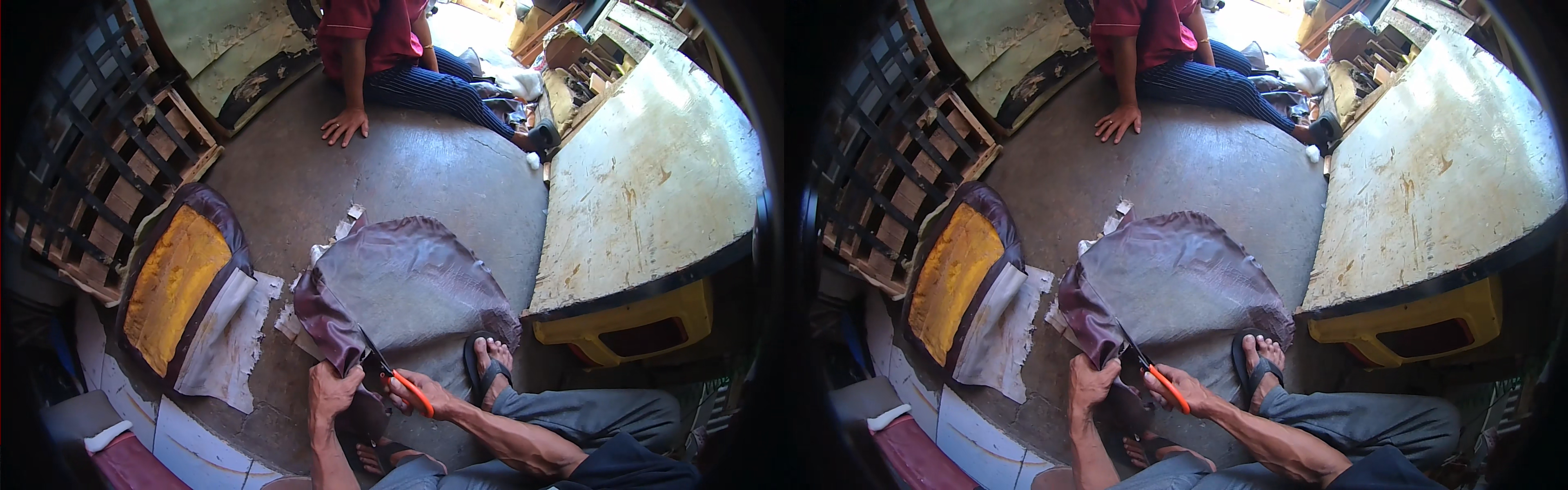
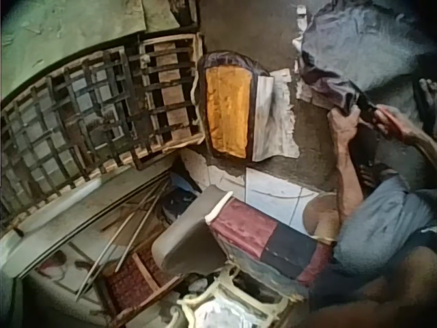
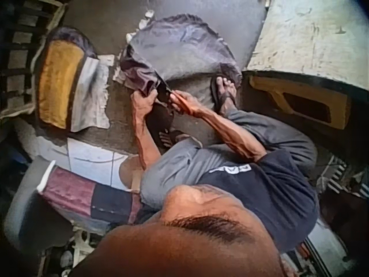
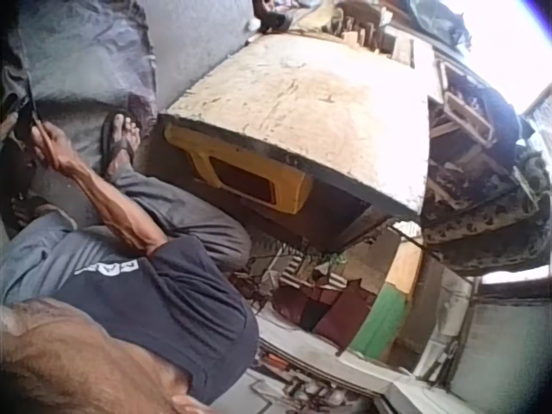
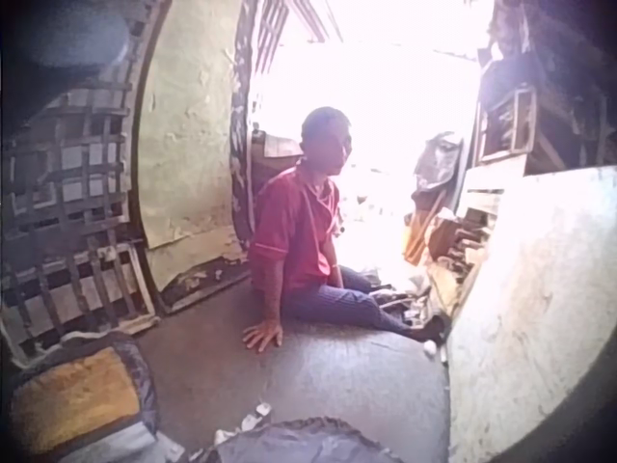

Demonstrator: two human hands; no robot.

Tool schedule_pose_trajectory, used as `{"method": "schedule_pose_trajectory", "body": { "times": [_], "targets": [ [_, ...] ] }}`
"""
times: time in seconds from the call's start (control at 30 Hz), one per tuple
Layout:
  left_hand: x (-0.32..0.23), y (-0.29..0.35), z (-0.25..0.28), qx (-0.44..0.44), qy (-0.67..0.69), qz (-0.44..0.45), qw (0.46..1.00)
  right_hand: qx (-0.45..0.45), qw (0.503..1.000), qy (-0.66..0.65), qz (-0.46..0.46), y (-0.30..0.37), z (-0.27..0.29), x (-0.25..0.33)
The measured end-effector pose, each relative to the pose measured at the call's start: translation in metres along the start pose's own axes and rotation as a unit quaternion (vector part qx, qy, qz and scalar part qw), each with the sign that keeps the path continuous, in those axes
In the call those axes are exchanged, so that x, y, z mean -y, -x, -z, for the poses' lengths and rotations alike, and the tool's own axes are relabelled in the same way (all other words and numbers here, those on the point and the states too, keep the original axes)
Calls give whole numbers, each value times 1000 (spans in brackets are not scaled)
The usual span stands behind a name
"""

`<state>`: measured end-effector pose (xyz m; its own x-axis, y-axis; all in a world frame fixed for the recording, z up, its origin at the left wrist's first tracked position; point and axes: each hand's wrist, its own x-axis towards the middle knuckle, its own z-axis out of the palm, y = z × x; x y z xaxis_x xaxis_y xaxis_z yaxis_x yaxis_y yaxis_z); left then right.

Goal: The person cuts a piece of purple fabric with shears to a specific shape, then folds and presses the edges by hand.

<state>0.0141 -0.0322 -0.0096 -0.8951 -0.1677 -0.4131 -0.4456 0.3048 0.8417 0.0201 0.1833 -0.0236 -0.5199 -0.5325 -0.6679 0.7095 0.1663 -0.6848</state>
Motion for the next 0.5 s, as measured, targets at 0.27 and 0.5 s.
{"method": "schedule_pose_trajectory", "body": {
  "times": [0.27,0.5],
  "targets": [
    [3,0,1,-4,-1,-11,1000,-6,1000,-7,7,-7,-1,-2],
    [-2,0,8,42,-53,44,997,-33,998,49,1,-3,-6,12]
  ]
}}
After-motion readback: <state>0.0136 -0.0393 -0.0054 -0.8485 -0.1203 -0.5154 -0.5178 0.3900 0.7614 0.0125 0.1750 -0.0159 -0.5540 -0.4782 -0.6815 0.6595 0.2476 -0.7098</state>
